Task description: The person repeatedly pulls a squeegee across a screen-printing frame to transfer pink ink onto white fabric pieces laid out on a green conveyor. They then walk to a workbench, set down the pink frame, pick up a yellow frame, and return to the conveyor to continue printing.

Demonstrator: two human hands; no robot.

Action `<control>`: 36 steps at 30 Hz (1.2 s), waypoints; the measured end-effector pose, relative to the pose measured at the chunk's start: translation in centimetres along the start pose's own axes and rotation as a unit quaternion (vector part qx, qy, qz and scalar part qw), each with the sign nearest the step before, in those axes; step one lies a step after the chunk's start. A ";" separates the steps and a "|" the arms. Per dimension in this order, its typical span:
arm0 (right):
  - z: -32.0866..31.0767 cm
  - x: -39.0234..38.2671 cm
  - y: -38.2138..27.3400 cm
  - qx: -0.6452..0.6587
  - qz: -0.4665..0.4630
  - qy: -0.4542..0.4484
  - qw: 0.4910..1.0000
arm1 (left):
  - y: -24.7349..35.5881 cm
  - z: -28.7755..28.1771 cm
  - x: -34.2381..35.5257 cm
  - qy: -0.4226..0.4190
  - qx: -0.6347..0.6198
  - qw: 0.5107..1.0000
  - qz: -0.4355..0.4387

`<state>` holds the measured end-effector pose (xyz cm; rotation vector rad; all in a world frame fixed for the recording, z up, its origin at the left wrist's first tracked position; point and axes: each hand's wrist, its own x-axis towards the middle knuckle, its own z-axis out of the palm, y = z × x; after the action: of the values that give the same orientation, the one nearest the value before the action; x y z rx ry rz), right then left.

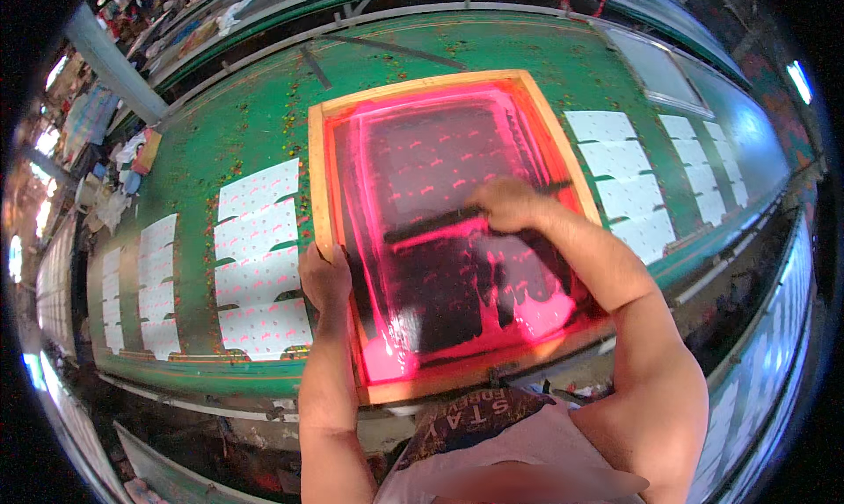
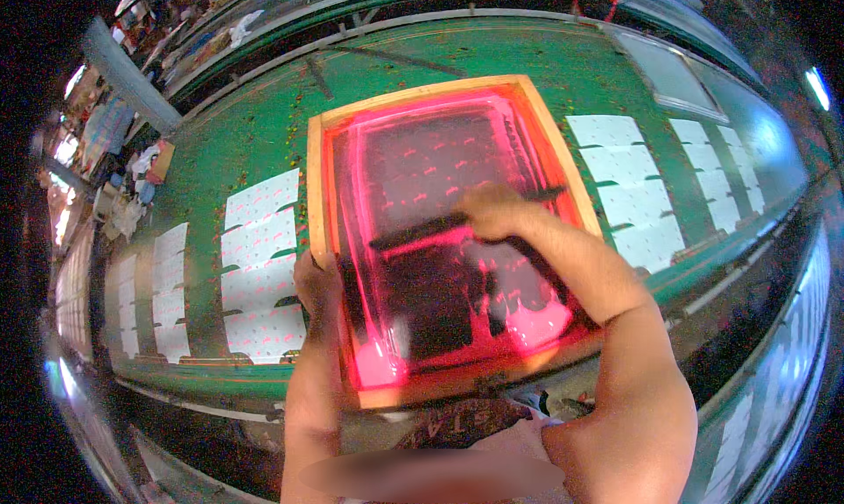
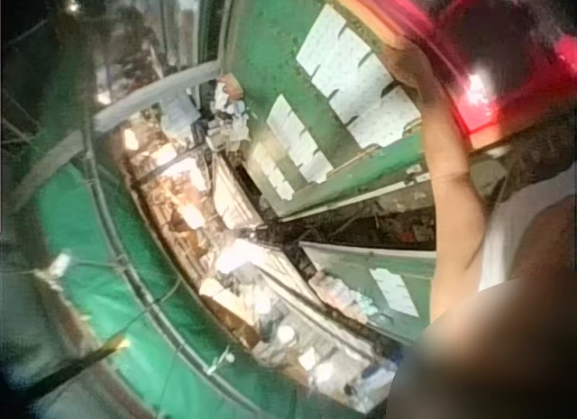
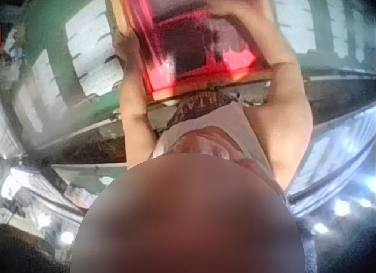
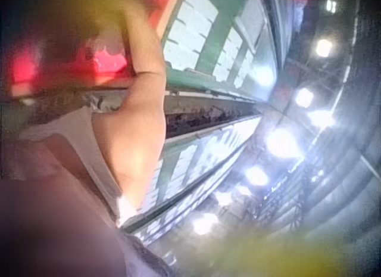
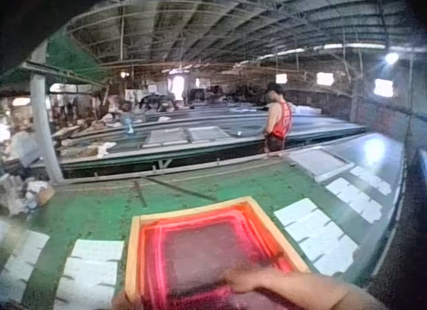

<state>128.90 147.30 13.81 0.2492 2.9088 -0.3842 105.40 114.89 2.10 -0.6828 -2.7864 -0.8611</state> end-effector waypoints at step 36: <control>5.7 -5.3 -4.4 -0.085 0.000 0.070 0.994 | -0.4 0.0 -0.3 0.017 0.013 0.999 -0.042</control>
<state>134.19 140.80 10.67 0.2594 3.0566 -0.1220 105.44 114.47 1.86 -0.5449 -2.8075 -0.8425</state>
